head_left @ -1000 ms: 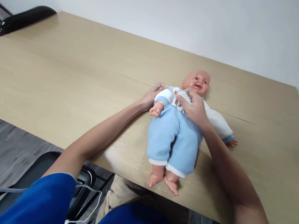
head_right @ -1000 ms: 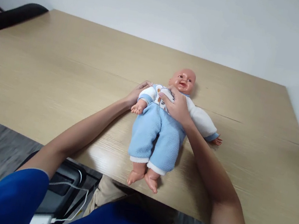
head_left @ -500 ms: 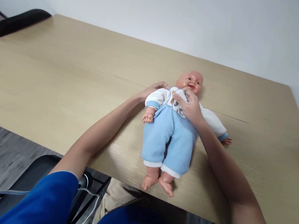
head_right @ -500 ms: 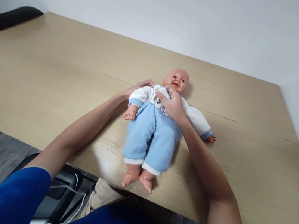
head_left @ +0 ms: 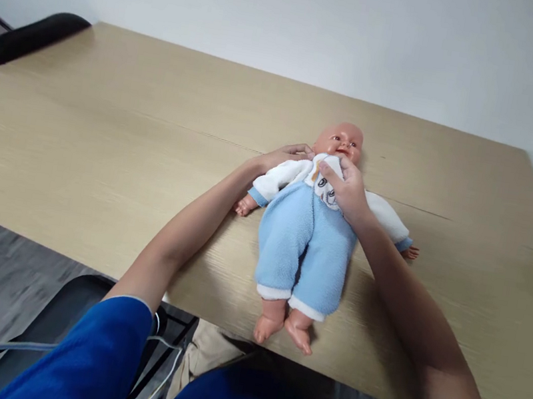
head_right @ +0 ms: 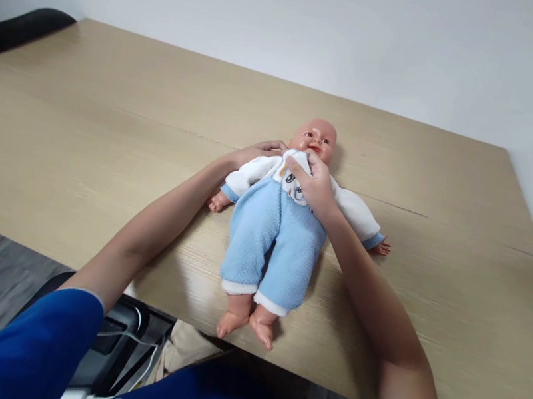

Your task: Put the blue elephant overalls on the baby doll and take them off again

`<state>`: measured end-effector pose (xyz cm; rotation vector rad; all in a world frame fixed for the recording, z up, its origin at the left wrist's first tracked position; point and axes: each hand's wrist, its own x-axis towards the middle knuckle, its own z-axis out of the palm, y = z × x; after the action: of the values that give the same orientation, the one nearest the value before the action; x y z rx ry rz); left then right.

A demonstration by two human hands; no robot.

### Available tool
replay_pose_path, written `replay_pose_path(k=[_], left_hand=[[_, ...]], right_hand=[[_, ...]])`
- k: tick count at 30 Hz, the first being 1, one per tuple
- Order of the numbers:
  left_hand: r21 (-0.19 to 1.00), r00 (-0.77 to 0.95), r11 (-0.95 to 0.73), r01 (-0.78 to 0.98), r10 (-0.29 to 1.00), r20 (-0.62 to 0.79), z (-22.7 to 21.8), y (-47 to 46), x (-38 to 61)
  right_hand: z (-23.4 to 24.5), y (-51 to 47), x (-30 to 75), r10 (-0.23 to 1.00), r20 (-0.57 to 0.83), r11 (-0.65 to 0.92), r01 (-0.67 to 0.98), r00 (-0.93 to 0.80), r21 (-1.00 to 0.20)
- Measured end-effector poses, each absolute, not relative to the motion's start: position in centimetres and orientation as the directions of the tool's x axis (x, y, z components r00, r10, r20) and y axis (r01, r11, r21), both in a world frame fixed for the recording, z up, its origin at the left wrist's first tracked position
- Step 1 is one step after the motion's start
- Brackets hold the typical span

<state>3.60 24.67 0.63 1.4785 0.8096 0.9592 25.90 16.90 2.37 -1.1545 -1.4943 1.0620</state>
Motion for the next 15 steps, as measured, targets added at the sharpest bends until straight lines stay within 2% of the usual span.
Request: replay_pose_path(k=[3, 5, 7, 10, 12, 15], left_hand=[[0.985, 0.499, -0.112, 0.135, 0.866, 0.03, 1.6, 24.5, 2.4], [0.949, 0.472, -0.209, 0.236, 0.879, 0.076, 2.6, 24.3, 1.6], [0.903, 0.49, -0.331, 0.274, 0.856, 0.165, 3.8, 23.9, 0.7], [0.823, 0.602, -0.483, 0.3, 0.765, 0.229, 5.7, 23.2, -0.5], [0.771, 0.667, -0.545, 0.329, 0.712, 0.22, 6.9, 22.5, -1.2], [0.786, 0.719, -0.504, 0.359, 0.686, 0.111, 8.3, 21.5, -1.9]], right_hand=[[2.3, 17.1, 26.0, 0.984, 0.146, 0.158, 0.136, -0.099, -0.978], [2.7, 17.2, 26.4, 0.981, 0.156, 0.174, 0.166, -0.112, -0.971], [3.7, 17.1, 27.2, 0.971, 0.176, 0.217, 0.284, -0.162, -0.934], [6.0, 16.9, 29.4, 0.943, 0.205, 0.318, 0.535, -0.261, -0.782], [7.3, 16.7, 31.0, 0.932, 0.199, 0.354, 0.643, -0.303, -0.679], [8.4, 16.7, 32.6, 0.918, 0.163, 0.377, 0.67, -0.361, -0.64]])
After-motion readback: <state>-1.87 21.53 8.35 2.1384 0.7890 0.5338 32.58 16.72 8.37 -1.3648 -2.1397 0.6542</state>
